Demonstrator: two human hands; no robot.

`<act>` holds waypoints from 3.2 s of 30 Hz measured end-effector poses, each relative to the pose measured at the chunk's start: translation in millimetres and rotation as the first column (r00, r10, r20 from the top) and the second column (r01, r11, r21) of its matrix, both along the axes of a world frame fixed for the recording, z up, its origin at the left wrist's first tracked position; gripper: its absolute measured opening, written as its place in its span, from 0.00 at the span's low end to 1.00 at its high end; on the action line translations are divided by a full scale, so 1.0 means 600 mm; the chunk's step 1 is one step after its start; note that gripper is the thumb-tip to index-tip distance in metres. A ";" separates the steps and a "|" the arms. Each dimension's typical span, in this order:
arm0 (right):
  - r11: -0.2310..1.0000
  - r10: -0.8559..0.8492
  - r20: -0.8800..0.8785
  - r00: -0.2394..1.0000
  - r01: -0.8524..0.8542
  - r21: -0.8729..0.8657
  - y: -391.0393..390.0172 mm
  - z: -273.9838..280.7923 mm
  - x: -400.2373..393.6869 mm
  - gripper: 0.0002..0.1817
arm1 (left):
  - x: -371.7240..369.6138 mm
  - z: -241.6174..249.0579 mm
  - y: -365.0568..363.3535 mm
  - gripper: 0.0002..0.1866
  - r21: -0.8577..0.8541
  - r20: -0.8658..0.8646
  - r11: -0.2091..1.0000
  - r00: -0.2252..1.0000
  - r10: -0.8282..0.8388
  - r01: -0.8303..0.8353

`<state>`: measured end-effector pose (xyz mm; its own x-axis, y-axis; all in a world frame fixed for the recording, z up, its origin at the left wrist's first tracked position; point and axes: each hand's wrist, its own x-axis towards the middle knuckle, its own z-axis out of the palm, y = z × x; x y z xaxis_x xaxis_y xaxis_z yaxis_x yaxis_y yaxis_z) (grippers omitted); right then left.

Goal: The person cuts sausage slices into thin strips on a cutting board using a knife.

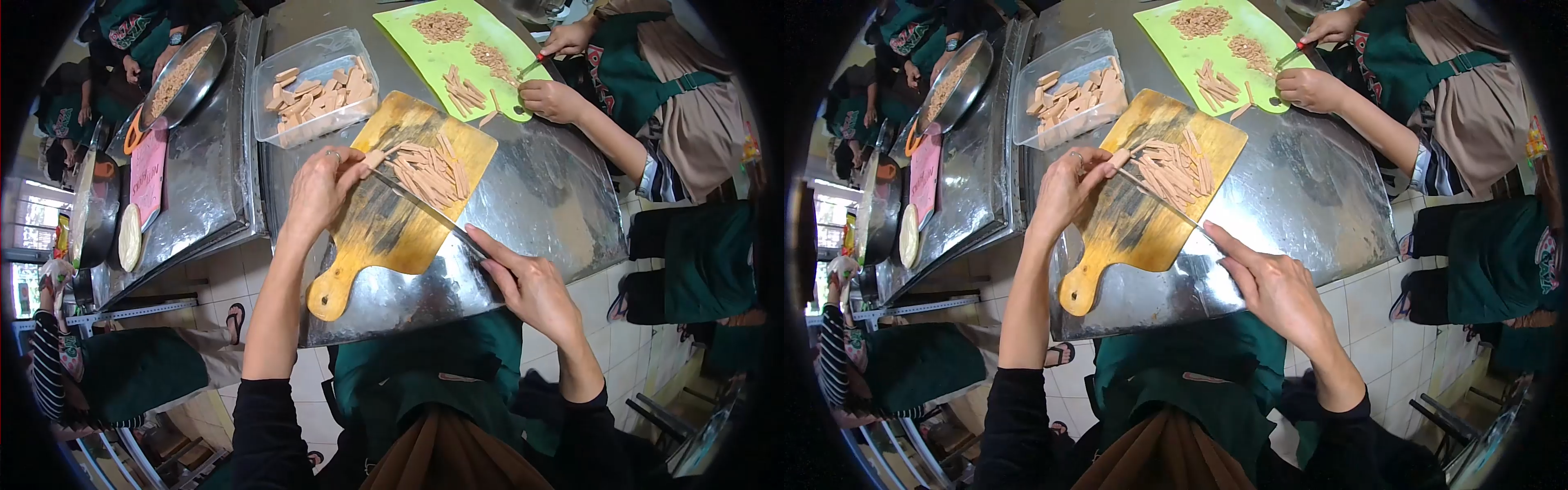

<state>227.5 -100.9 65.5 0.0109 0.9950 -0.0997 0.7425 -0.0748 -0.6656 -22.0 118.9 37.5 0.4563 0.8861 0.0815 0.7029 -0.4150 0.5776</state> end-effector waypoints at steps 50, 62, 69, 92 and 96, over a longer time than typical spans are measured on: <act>0.976 0.063 0.090 0.994 -0.042 -0.212 -0.045 0.060 -0.043 0.33 | 0.024 -0.044 -0.239 0.16 0.214 0.221 0.968 0.972 0.084 -0.132; 0.949 0.137 0.006 0.991 -0.129 -0.289 -0.053 0.055 -0.032 0.47 | 0.022 -0.056 -0.235 0.18 0.251 0.214 0.958 0.973 0.088 -0.142; 0.897 0.168 -0.070 0.983 -0.182 -0.403 -0.030 0.075 -0.020 0.45 | 0.016 -0.052 -0.237 0.21 0.202 0.143 0.973 0.986 0.085 -0.113; 0.952 0.137 -0.222 0.965 -0.191 -0.239 0.049 0.008 -0.029 0.45 | 0.019 -0.057 -0.236 0.23 0.210 0.181 0.971 0.980 0.077 -0.115; 0.943 0.187 -0.157 0.970 -0.222 -0.247 0.023 0.025 -0.022 0.45 | 0.022 -0.060 -0.236 0.22 0.239 0.201 0.962 0.976 0.085 -0.133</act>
